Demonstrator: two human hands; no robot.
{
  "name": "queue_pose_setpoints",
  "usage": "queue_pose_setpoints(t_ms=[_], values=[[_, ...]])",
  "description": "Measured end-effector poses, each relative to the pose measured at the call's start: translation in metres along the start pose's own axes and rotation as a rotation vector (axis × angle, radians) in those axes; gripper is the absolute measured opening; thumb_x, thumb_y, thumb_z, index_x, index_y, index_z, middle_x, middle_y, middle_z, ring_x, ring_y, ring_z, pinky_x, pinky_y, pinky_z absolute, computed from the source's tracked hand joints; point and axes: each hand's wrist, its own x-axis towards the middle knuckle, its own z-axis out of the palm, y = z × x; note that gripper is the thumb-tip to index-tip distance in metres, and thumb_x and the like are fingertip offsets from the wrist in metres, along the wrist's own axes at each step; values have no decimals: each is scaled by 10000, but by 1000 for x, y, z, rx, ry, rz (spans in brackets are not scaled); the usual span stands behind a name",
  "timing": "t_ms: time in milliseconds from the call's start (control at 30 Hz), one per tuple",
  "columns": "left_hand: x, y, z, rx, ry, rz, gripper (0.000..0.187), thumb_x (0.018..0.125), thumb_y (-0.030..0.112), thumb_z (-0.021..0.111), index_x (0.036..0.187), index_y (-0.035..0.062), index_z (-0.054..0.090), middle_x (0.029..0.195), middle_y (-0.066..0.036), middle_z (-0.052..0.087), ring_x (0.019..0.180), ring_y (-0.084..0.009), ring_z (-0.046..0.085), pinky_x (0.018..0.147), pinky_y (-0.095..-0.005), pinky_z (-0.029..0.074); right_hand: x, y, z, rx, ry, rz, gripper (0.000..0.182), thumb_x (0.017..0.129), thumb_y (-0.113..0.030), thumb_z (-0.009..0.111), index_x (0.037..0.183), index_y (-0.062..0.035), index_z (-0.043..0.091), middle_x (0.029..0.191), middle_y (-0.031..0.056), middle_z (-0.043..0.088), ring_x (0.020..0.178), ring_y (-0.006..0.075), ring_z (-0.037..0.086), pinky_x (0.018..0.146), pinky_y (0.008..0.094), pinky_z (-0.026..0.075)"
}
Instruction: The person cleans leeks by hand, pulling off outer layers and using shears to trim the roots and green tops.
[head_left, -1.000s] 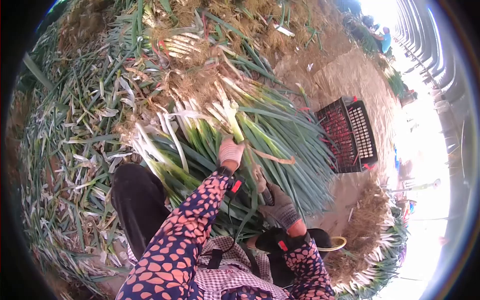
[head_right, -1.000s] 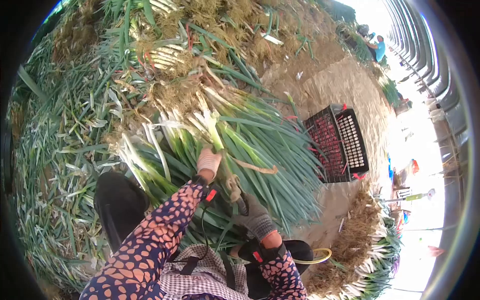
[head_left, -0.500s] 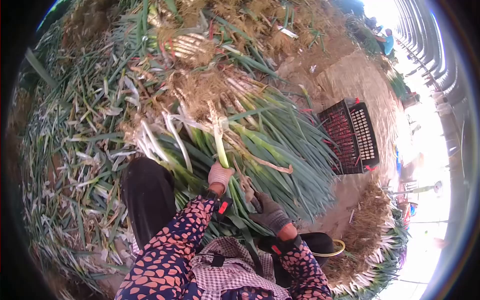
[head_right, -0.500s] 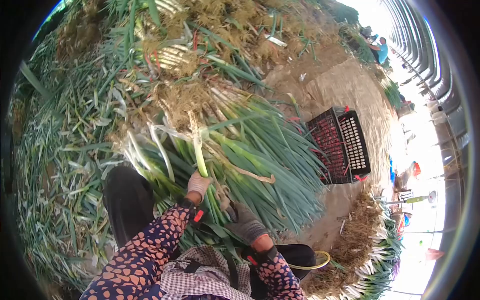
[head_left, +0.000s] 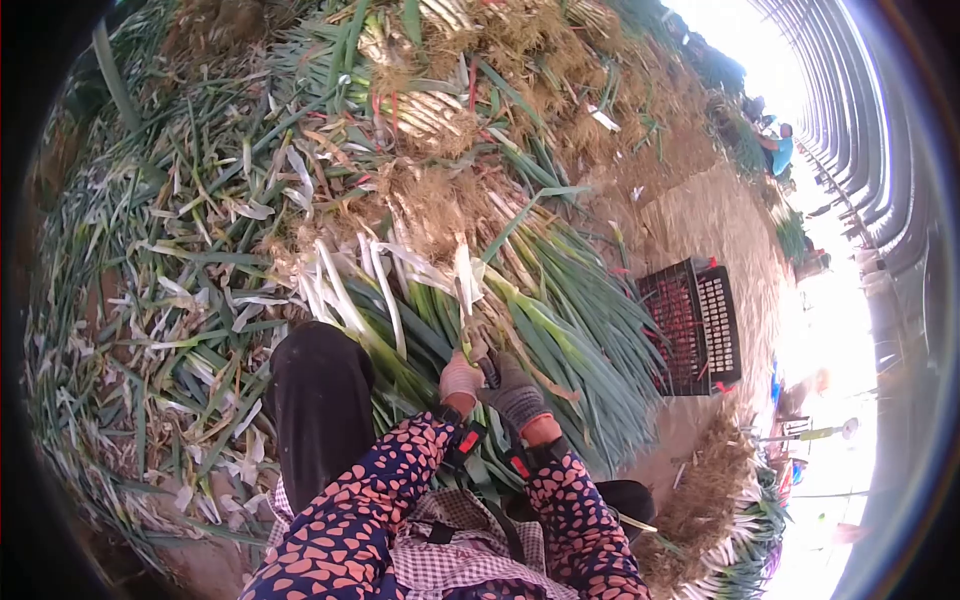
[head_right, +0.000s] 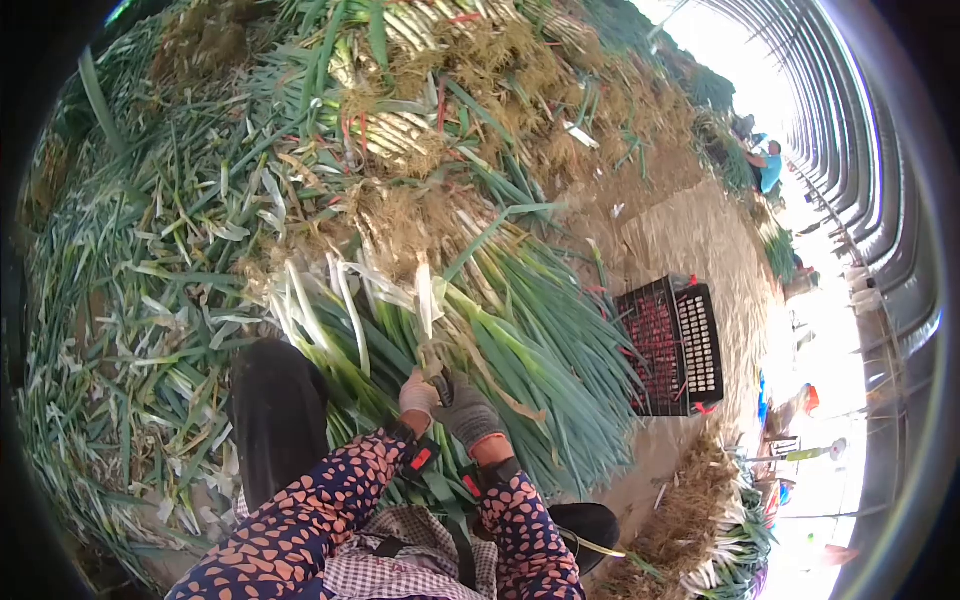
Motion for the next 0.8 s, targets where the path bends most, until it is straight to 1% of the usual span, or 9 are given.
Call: queue_pose_setpoints(t_ms=[67,100,167,267,367,500,600,733,800], values=[[-5,1,-7,-33,-8,64,519,693,269,718,1137,78,528,974,-225,645,927,-405,613,797,-451,496,12,2,-2,33,14,-33,792,603,-227,808,1279,-33,445,1104,173,603,1019,290,593,881,359,457],[-4,1,-6,-79,-21,68,527,688,251,723,1148,82,528,976,-223,644,928,-402,613,797,-449,496,17,3,-1,143,126,-148,781,604,-236,808,1267,-32,450,1098,182,603,1021,298,589,870,361,462],[-3,-2,-7,-155,-44,83,548,678,214,735,1170,90,527,980,-218,644,930,-396,612,796,-446,494,34,7,-6,23,6,-117,781,602,-241,809,1262,-28,451,1110,187,596,1026,300,588,873,359,462],[3,-12,0,-325,-64,184,569,690,137,736,1213,82,521,959,-166,661,904,-329,638,785,-400,500,35,-22,-24,-8,18,-57,782,606,-248,806,1265,-18,453,1135,184,589,1039,293,580,885,355,457],[3,-9,-9,-634,-256,188,555,719,101,729,1230,46,521,961,-87,657,872,-230,637,769,-338,501,56,-14,-23,-18,-9,-33,758,620,-223,793,1264,-15,454,1151,186,582,1021,298,586,855,361,475],[22,-17,-11,-1107,-499,73,458,784,96,679,1207,-1,531,996,-66,624,854,-170,603,744,-294,495,49,6,-30,406,-8,-67,736,649,-250,777,1267,-13,456,1111,160,604,987,235,586,850,347,471],[29,-4,-25,-1263,-625,-11,425,806,139,651,1193,5,538,981,-78,616,851,-194,603,719,-333,515,-12,-13,-52,13,-106,12,746,658,-269,774,1279,-14,448,1085,151,608,970,208,579,859,335,462],[7,16,-50,-1364,-460,110,402,783,147,668,1153,31,561,938,-71,615,786,-194,610,690,-322,527,-69,48,-21,3,-97,-89,720,646,-294,773,1240,-42,453,1041,182,620,984,334,607,825,393,481],[3,11,-62,-1318,-390,126,377,783,127,661,1138,43,566,909,-72,619,747,-197,617,670,-316,534,-91,66,-16,80,-112,-145,727,641,-274,774,1248,-40,451,1058,182,612,991,334,599,835,385,474]])
